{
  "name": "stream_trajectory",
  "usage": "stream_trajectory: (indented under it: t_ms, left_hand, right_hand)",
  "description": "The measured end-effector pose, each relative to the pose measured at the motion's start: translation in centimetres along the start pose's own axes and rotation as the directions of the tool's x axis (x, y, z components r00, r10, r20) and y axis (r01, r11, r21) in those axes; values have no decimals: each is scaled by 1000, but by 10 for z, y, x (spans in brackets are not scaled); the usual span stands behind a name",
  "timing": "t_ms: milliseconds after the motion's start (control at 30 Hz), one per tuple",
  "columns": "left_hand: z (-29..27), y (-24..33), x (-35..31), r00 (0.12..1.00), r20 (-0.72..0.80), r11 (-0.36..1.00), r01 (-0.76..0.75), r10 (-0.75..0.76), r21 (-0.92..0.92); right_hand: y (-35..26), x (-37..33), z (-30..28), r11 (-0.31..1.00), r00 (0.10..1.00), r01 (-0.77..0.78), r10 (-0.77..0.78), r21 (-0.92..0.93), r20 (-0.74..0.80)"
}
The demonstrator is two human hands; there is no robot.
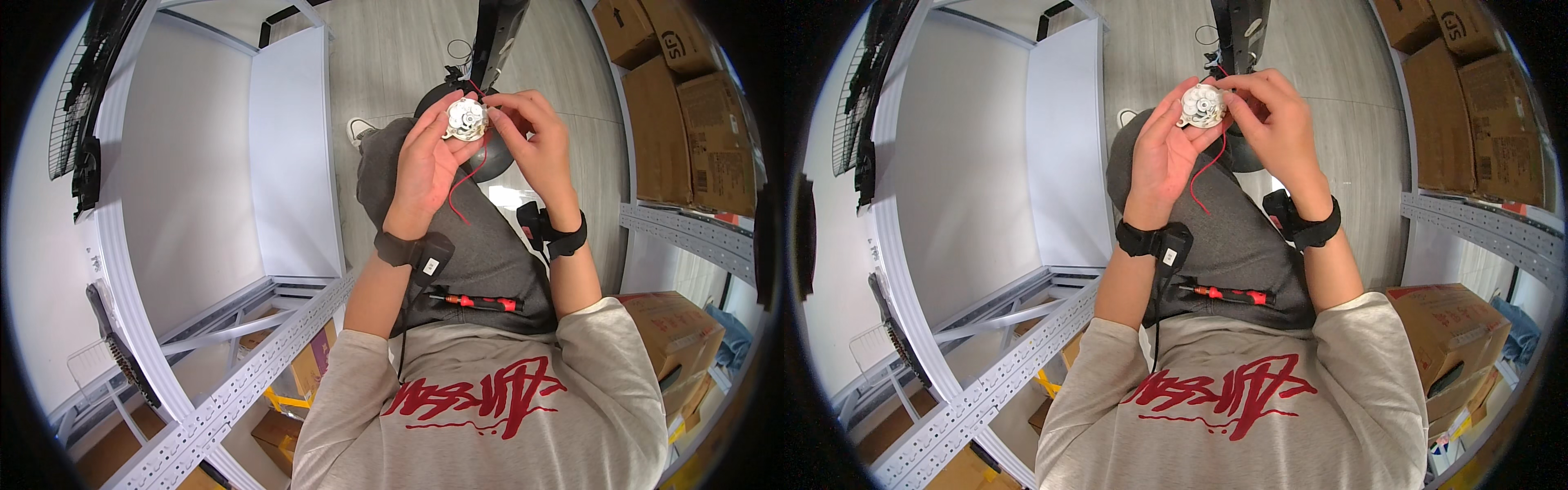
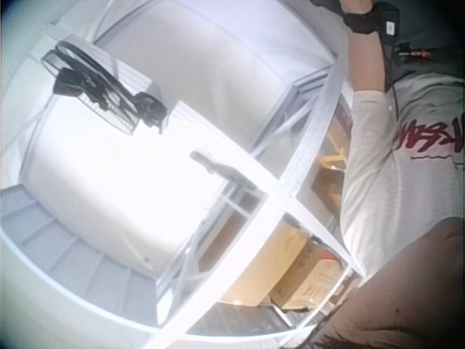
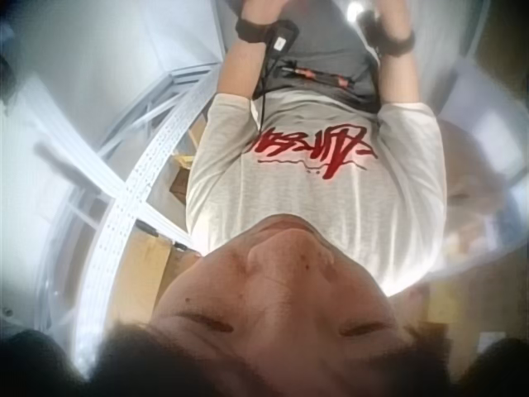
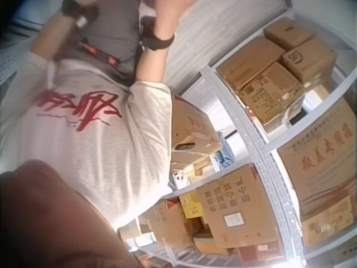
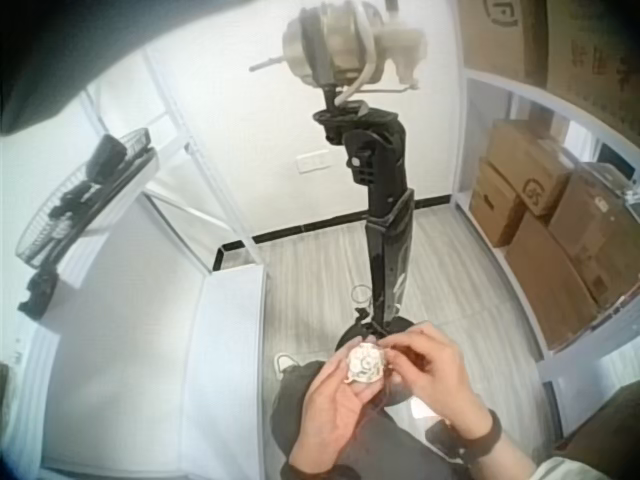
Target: The person holds a small white electronic component with red wires and manipulates it with both hands. They then pick up a clear plastic cover and attach it to the component, pressing it into place.
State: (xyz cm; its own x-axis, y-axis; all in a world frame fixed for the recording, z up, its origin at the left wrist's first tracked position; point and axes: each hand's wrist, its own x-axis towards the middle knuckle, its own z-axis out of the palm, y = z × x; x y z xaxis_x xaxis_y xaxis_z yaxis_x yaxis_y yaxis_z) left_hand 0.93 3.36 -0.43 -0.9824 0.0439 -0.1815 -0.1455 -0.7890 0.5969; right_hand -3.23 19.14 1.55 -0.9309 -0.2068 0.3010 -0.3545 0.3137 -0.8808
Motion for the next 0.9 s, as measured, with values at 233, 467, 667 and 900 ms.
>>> stream_trajectory:
  t_ms: [233,467,667,900]
  left_hand:
    - [0,1,-1,1000,4,1000,-2,2,5]
    - [-1,1,-1,1000,12,1000,-2,2,-1]
    - [-1,0,-1,1000,28,1000,-12,12,0]
    - [-2,0,-1,999,44,1000,-18,18,4]
  right_hand:
    - [-2,1,0,996,999,37,-36,-78,9]
    - [-2,-2,1,996,1000,27,-26,-85,13]
    - [4,-1,1,999,1000,-5,5,-53,-4]
    - [1,-2,3,999,1000,-9,10,-44,20]
